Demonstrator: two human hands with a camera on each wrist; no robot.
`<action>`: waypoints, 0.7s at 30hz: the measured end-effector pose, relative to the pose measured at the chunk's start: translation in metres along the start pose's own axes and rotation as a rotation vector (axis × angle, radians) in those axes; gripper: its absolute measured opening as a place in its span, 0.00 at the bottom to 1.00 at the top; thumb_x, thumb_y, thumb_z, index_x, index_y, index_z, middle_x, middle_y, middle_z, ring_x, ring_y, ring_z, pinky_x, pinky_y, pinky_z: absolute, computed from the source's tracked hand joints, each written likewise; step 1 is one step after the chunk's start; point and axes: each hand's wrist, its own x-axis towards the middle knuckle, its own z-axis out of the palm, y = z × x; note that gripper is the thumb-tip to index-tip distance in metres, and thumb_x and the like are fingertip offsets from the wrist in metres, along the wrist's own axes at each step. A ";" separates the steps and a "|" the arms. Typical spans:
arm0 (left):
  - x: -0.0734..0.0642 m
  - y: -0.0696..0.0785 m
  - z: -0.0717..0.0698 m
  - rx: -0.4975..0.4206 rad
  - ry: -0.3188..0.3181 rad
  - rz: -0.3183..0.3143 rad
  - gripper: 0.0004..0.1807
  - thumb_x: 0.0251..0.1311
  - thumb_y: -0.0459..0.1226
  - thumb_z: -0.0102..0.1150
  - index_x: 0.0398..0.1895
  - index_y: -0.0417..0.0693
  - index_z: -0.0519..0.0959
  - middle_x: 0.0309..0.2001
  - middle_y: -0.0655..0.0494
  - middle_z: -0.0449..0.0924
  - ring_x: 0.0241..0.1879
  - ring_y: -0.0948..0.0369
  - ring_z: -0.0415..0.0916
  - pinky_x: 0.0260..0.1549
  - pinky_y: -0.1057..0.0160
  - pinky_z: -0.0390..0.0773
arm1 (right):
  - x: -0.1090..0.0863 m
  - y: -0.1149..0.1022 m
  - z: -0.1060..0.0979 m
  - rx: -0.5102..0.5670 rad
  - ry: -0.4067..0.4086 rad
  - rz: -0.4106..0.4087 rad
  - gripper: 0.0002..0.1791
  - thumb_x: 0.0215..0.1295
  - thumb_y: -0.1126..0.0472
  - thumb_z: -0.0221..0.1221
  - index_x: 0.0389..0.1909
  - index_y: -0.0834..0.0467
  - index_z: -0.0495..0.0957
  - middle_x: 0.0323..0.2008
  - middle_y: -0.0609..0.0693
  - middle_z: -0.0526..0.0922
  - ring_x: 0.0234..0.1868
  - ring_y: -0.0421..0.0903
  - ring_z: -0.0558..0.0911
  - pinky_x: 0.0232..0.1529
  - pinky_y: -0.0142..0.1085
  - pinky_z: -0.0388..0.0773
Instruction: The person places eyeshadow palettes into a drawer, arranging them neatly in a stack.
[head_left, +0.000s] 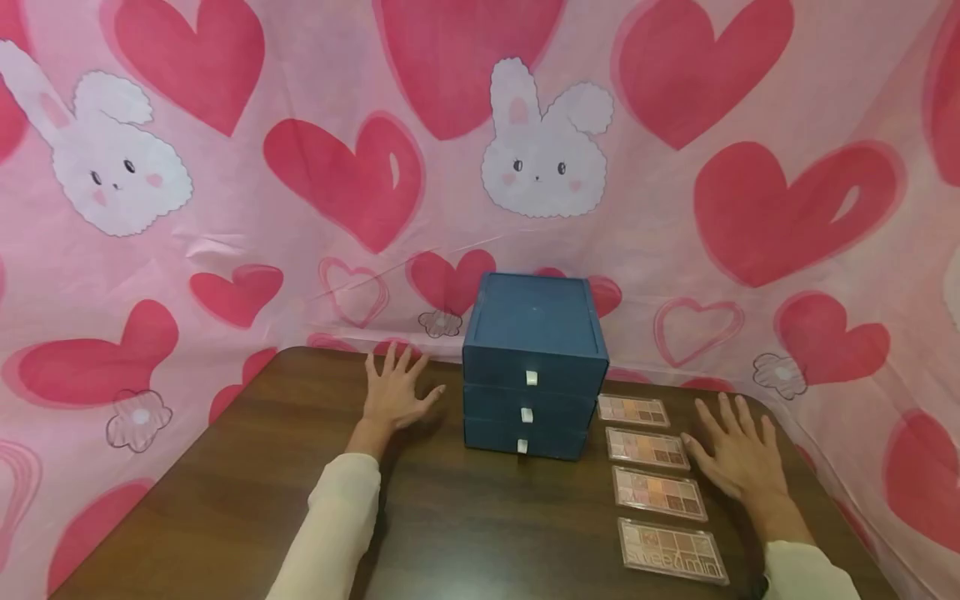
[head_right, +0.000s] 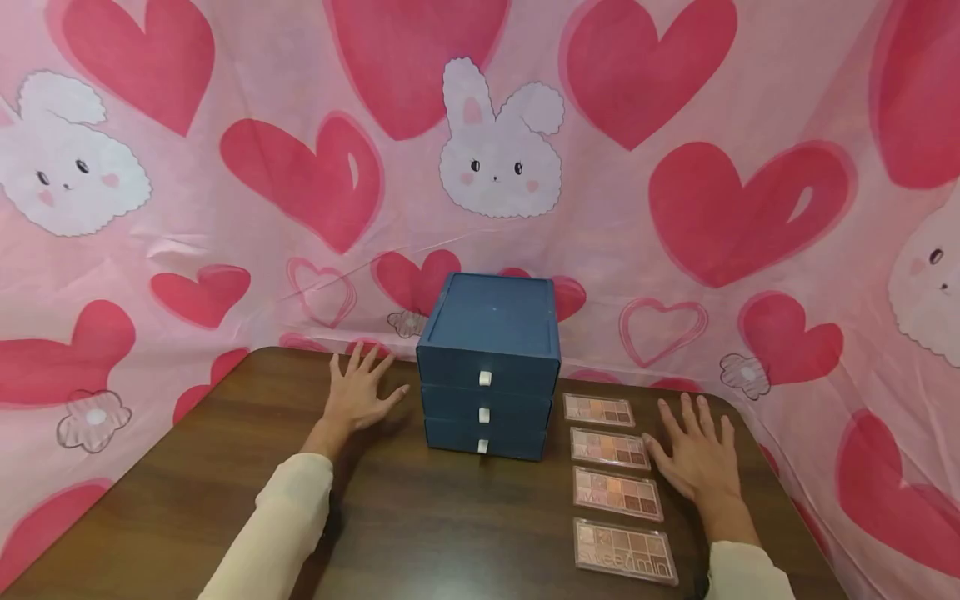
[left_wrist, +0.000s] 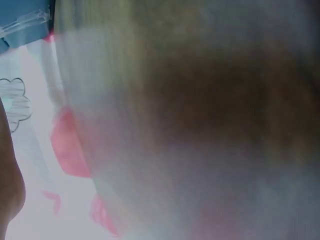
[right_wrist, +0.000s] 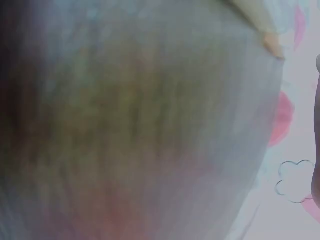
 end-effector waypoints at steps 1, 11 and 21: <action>0.000 0.001 -0.001 -0.006 0.000 -0.001 0.41 0.61 0.65 0.49 0.74 0.57 0.69 0.77 0.42 0.64 0.79 0.39 0.50 0.72 0.24 0.44 | 0.000 -0.002 -0.002 0.004 0.000 -0.001 0.43 0.76 0.34 0.38 0.81 0.56 0.48 0.79 0.72 0.47 0.80 0.71 0.41 0.73 0.73 0.36; 0.007 0.019 -0.035 -0.512 -0.017 -0.075 0.33 0.70 0.58 0.49 0.74 0.55 0.70 0.71 0.45 0.73 0.73 0.43 0.67 0.71 0.35 0.63 | -0.001 -0.044 -0.044 0.120 0.069 0.009 0.31 0.77 0.46 0.49 0.67 0.66 0.72 0.66 0.73 0.72 0.65 0.75 0.70 0.61 0.70 0.66; 0.026 0.055 -0.070 -1.073 0.041 0.008 0.29 0.74 0.44 0.45 0.74 0.42 0.68 0.74 0.42 0.69 0.75 0.46 0.64 0.74 0.42 0.63 | -0.014 -0.116 -0.088 0.411 0.063 -0.018 0.23 0.75 0.51 0.55 0.59 0.64 0.81 0.49 0.68 0.87 0.36 0.57 0.86 0.41 0.53 0.82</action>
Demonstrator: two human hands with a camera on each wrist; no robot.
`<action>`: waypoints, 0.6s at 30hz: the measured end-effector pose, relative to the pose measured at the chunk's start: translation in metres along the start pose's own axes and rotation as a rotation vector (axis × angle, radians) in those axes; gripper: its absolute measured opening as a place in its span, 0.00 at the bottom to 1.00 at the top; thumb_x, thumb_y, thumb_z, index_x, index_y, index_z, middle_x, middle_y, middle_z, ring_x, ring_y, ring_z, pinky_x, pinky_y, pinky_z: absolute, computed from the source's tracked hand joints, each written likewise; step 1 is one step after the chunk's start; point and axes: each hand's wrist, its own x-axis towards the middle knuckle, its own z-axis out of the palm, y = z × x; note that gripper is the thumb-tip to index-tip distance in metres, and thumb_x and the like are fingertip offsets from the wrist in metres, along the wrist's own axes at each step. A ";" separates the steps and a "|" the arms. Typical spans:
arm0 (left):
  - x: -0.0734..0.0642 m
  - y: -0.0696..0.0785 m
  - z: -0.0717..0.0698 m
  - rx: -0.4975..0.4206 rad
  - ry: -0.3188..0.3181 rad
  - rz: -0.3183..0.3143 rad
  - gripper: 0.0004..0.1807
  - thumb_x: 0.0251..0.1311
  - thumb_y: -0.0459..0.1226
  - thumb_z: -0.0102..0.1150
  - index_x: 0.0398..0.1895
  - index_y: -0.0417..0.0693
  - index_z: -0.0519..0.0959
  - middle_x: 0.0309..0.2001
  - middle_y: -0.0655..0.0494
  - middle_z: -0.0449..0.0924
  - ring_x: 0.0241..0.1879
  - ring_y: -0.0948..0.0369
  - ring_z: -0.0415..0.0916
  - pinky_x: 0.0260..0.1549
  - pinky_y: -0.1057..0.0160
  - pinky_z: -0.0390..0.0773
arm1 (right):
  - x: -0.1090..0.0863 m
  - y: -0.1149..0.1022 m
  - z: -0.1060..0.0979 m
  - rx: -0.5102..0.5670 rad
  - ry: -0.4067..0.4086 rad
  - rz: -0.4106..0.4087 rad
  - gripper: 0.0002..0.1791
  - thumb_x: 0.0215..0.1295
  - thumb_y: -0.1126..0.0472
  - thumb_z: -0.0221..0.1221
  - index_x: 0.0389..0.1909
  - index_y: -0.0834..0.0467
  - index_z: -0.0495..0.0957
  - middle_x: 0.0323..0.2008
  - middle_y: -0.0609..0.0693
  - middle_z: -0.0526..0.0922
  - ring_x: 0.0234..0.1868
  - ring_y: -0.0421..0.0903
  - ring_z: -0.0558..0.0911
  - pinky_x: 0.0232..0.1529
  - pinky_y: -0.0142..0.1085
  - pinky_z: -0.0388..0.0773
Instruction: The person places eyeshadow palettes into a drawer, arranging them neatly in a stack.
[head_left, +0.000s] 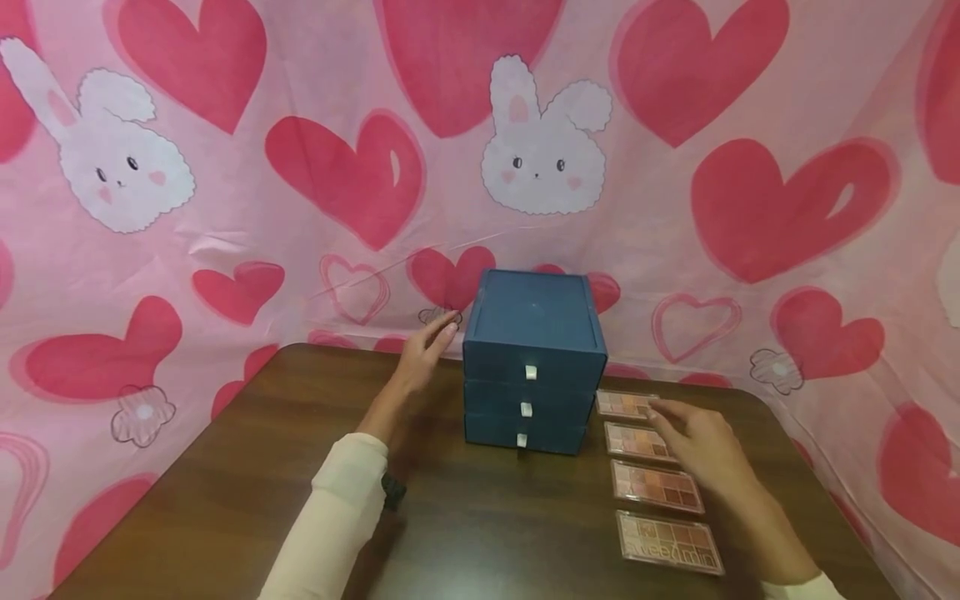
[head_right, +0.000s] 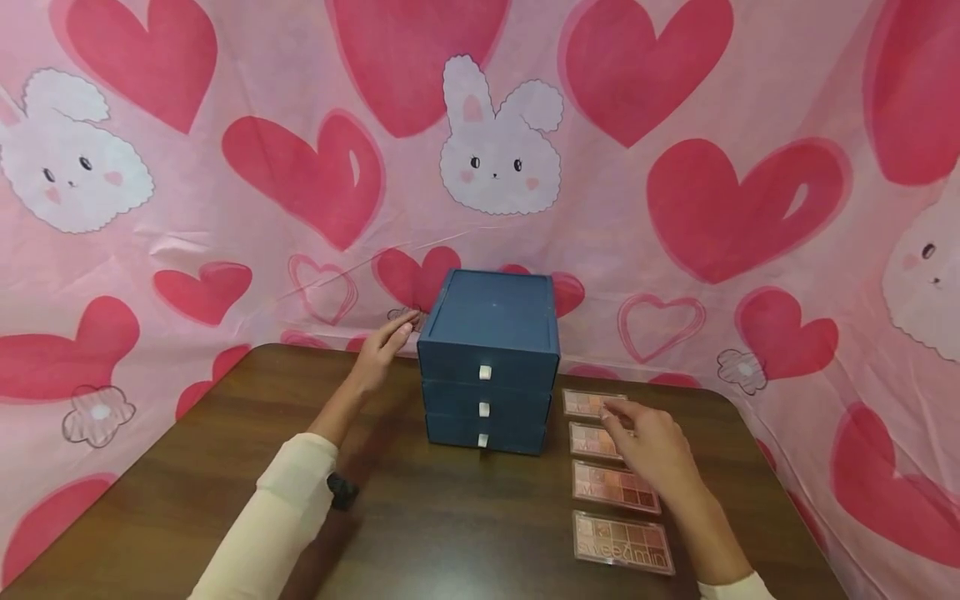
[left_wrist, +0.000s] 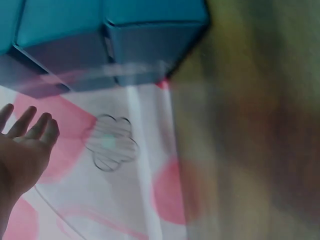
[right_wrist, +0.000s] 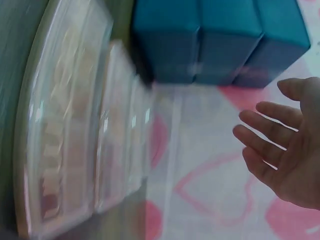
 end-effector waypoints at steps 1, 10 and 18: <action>0.002 0.004 0.002 -0.039 -0.009 -0.006 0.30 0.74 0.45 0.45 0.75 0.42 0.66 0.74 0.42 0.68 0.75 0.46 0.63 0.74 0.42 0.63 | -0.001 -0.006 0.000 0.033 -0.009 -0.005 0.23 0.75 0.51 0.55 0.59 0.64 0.81 0.49 0.68 0.87 0.33 0.53 0.84 0.39 0.49 0.82; 0.010 0.019 0.015 -0.283 -0.129 -0.085 0.39 0.69 0.43 0.47 0.81 0.39 0.52 0.80 0.39 0.56 0.79 0.44 0.55 0.76 0.43 0.59 | -0.001 -0.053 0.017 0.502 -0.236 -0.059 0.24 0.78 0.56 0.50 0.63 0.69 0.76 0.53 0.65 0.86 0.54 0.54 0.87 0.55 0.43 0.84; 0.017 0.018 0.018 -0.354 -0.128 -0.064 0.40 0.66 0.42 0.53 0.80 0.43 0.55 0.80 0.44 0.56 0.80 0.48 0.53 0.77 0.45 0.57 | 0.027 -0.087 0.049 0.852 -0.400 0.016 0.32 0.82 0.51 0.42 0.73 0.72 0.61 0.64 0.70 0.77 0.62 0.49 0.83 0.64 0.36 0.78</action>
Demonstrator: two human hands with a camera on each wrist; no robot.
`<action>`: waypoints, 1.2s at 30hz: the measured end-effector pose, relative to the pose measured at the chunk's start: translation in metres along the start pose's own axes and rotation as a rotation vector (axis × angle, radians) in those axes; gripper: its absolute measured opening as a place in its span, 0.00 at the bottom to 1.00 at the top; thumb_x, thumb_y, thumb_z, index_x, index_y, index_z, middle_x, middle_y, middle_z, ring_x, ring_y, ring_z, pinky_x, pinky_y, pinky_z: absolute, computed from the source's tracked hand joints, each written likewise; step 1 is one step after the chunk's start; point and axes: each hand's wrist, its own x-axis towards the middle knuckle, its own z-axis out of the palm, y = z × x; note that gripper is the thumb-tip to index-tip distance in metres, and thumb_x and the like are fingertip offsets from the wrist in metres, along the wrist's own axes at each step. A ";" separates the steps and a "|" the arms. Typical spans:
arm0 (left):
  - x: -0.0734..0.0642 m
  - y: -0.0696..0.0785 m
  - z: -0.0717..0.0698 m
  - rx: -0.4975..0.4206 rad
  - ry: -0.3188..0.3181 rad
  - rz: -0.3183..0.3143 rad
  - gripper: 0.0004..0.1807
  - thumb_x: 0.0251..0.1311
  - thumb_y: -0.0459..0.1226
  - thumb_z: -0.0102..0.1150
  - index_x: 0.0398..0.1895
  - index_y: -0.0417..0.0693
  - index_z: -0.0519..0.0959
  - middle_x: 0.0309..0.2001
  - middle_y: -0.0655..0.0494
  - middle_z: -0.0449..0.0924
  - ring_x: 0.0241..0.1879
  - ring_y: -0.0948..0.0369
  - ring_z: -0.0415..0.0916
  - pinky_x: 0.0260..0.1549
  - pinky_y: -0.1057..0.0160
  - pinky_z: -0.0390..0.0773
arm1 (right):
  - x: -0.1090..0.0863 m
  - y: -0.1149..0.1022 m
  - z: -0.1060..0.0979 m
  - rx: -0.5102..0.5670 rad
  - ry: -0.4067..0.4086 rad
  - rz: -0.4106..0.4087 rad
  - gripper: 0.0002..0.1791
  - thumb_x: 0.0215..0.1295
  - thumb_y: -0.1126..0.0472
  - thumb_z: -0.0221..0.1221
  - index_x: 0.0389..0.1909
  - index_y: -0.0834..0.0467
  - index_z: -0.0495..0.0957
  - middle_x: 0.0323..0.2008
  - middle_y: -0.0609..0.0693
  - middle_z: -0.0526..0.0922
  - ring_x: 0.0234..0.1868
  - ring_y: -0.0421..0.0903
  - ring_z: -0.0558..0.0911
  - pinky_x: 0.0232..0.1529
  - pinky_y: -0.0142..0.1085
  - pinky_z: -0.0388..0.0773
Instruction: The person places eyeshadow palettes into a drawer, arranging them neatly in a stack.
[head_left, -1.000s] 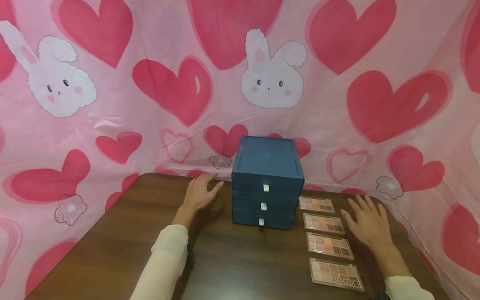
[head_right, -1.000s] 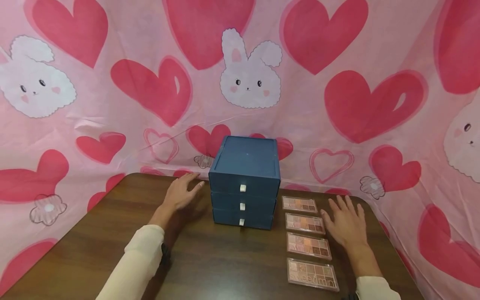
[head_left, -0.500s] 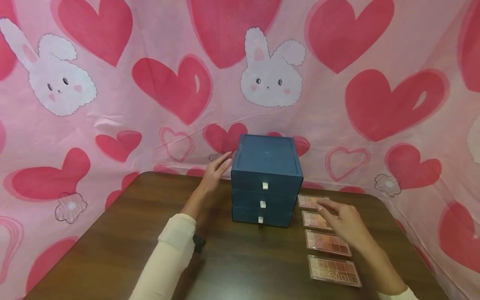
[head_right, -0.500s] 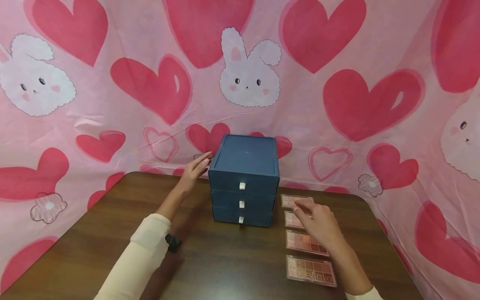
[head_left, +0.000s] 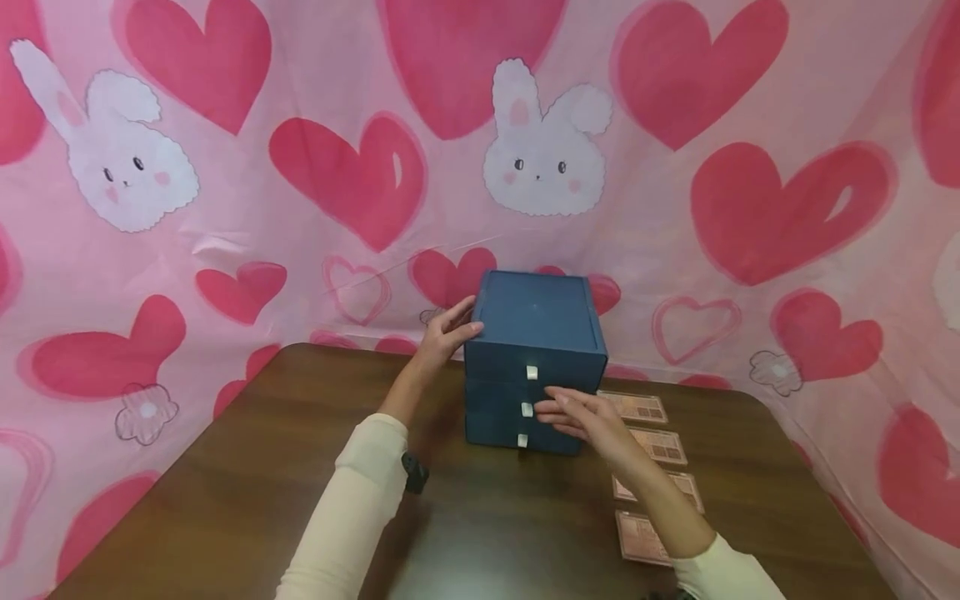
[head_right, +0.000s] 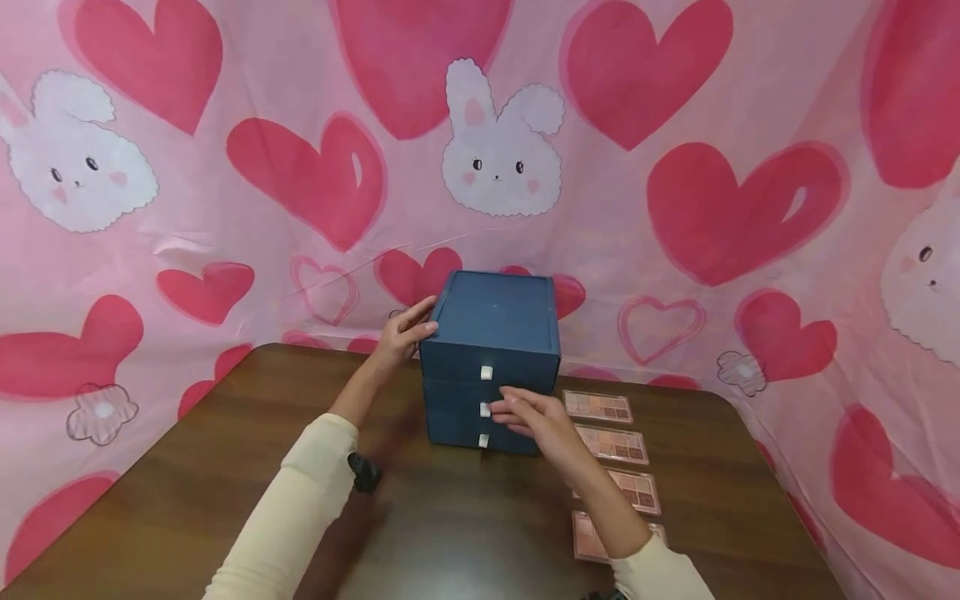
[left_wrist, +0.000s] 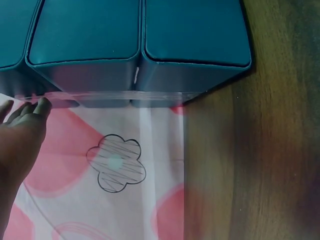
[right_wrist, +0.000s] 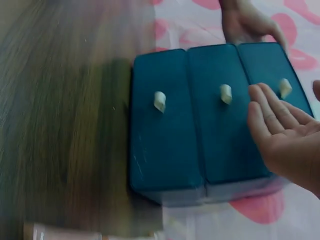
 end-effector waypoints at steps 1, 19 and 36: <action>0.001 0.000 -0.001 0.004 -0.009 0.008 0.40 0.66 0.42 0.52 0.81 0.42 0.55 0.81 0.44 0.55 0.81 0.49 0.51 0.77 0.46 0.57 | 0.006 0.000 0.002 0.033 -0.009 0.006 0.33 0.82 0.50 0.41 0.74 0.71 0.60 0.65 0.70 0.76 0.64 0.50 0.82 0.65 0.36 0.77; 0.004 -0.010 -0.002 -0.005 0.016 0.037 0.40 0.62 0.40 0.52 0.79 0.42 0.57 0.77 0.39 0.62 0.73 0.39 0.65 0.71 0.43 0.66 | 0.047 -0.002 0.023 0.274 0.050 0.120 0.36 0.79 0.43 0.44 0.67 0.72 0.70 0.55 0.56 0.88 0.52 0.39 0.87 0.59 0.35 0.82; 0.005 -0.011 0.003 0.025 0.062 0.066 0.39 0.62 0.39 0.52 0.78 0.39 0.59 0.75 0.36 0.64 0.70 0.38 0.68 0.69 0.43 0.69 | 0.049 -0.003 0.044 0.400 0.244 0.111 0.22 0.79 0.57 0.46 0.51 0.72 0.77 0.30 0.42 0.91 0.35 0.37 0.89 0.44 0.30 0.85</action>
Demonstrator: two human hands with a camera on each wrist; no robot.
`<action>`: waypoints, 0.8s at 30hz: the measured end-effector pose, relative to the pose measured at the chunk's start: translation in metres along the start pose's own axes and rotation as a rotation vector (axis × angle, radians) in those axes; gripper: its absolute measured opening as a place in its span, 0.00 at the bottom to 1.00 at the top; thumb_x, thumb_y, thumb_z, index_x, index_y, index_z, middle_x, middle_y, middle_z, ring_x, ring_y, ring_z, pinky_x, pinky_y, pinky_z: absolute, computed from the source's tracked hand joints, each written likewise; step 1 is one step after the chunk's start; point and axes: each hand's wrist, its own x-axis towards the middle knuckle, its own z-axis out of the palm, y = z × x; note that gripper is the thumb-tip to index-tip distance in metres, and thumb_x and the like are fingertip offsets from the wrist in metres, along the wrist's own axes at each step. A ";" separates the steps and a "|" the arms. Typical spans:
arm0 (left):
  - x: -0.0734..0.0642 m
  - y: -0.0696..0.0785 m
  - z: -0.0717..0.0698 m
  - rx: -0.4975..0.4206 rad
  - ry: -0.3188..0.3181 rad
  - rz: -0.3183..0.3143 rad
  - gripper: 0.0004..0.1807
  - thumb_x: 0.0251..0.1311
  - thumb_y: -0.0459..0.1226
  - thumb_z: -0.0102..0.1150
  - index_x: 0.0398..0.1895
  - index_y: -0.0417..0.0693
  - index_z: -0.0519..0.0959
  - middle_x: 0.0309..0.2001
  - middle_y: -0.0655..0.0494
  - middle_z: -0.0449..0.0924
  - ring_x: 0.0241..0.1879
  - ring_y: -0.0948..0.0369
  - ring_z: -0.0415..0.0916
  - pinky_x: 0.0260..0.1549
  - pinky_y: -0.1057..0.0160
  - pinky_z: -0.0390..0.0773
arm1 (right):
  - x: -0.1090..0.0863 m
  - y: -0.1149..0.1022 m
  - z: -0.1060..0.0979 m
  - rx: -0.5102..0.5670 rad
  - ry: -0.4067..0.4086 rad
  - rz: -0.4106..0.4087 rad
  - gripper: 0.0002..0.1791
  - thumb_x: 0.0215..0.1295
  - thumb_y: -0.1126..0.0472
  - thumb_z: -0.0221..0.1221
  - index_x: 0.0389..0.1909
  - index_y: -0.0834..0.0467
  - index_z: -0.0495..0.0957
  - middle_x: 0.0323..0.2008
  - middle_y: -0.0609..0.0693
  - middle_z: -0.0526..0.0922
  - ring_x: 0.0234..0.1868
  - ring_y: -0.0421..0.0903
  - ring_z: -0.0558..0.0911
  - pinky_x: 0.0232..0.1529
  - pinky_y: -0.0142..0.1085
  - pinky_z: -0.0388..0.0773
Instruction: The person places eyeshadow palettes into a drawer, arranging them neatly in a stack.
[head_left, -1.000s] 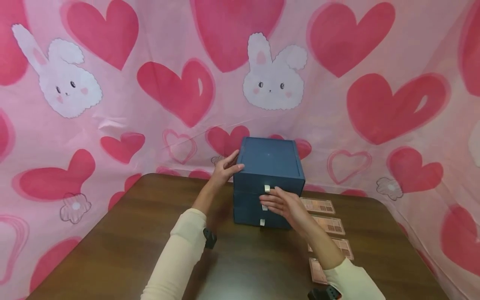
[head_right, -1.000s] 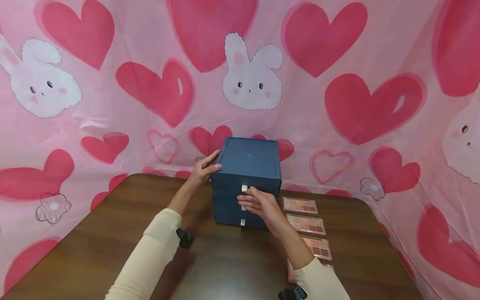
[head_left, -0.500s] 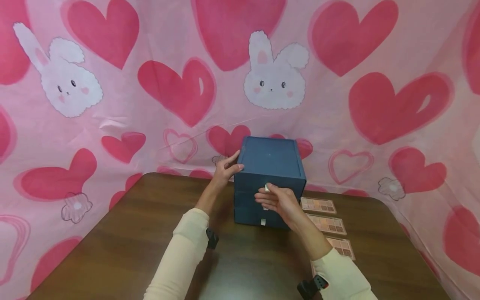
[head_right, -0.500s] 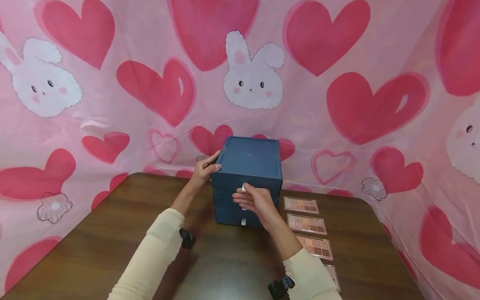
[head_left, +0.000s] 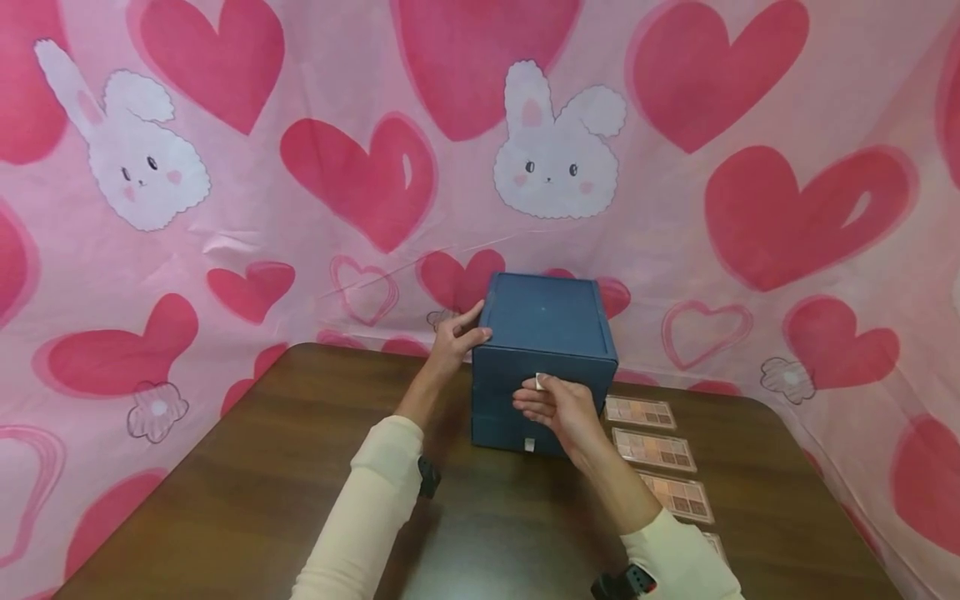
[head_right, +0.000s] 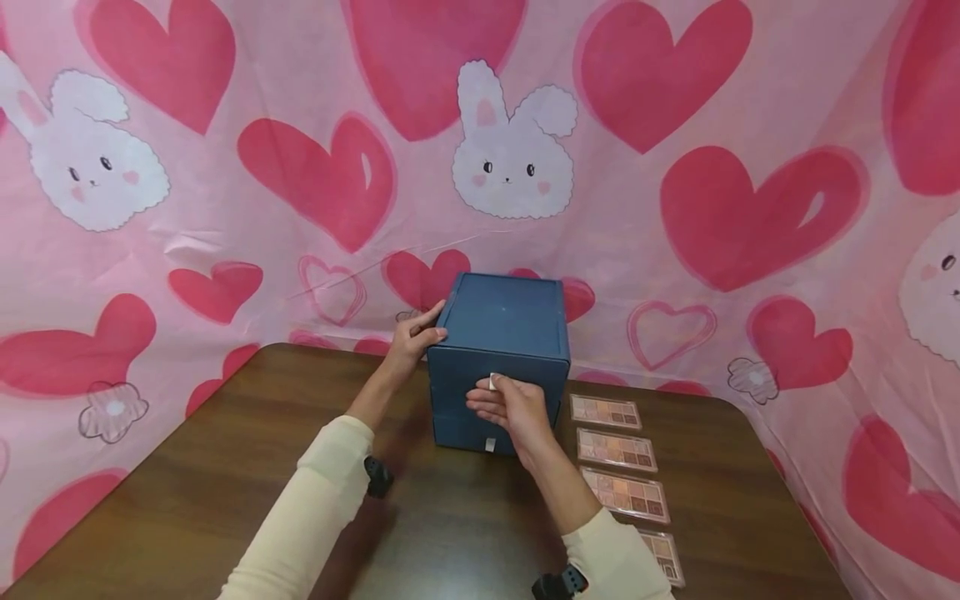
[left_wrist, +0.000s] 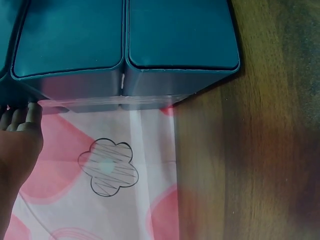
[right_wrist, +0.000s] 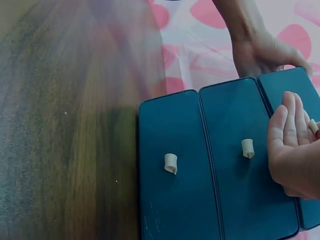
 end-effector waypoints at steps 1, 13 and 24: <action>0.000 0.000 0.000 0.006 0.004 -0.002 0.39 0.62 0.40 0.52 0.78 0.39 0.59 0.75 0.36 0.64 0.71 0.38 0.68 0.69 0.43 0.69 | -0.001 0.000 0.000 0.004 -0.005 0.003 0.22 0.79 0.57 0.46 0.52 0.73 0.77 0.31 0.43 0.91 0.36 0.37 0.89 0.45 0.30 0.85; -0.001 -0.001 0.001 0.017 0.001 -0.010 0.39 0.62 0.40 0.51 0.78 0.41 0.59 0.73 0.35 0.67 0.65 0.38 0.73 0.64 0.45 0.75 | -0.018 0.003 0.002 0.018 -0.018 0.000 0.25 0.79 0.56 0.46 0.59 0.75 0.73 0.38 0.45 0.92 0.41 0.38 0.90 0.48 0.31 0.85; 0.002 -0.004 -0.002 0.005 0.008 0.025 0.37 0.62 0.38 0.51 0.76 0.39 0.61 0.63 0.27 0.76 0.54 0.57 0.81 0.60 0.63 0.79 | -0.032 0.003 0.006 0.010 -0.018 0.047 0.25 0.80 0.56 0.45 0.62 0.73 0.72 0.49 0.53 0.90 0.47 0.39 0.89 0.53 0.33 0.84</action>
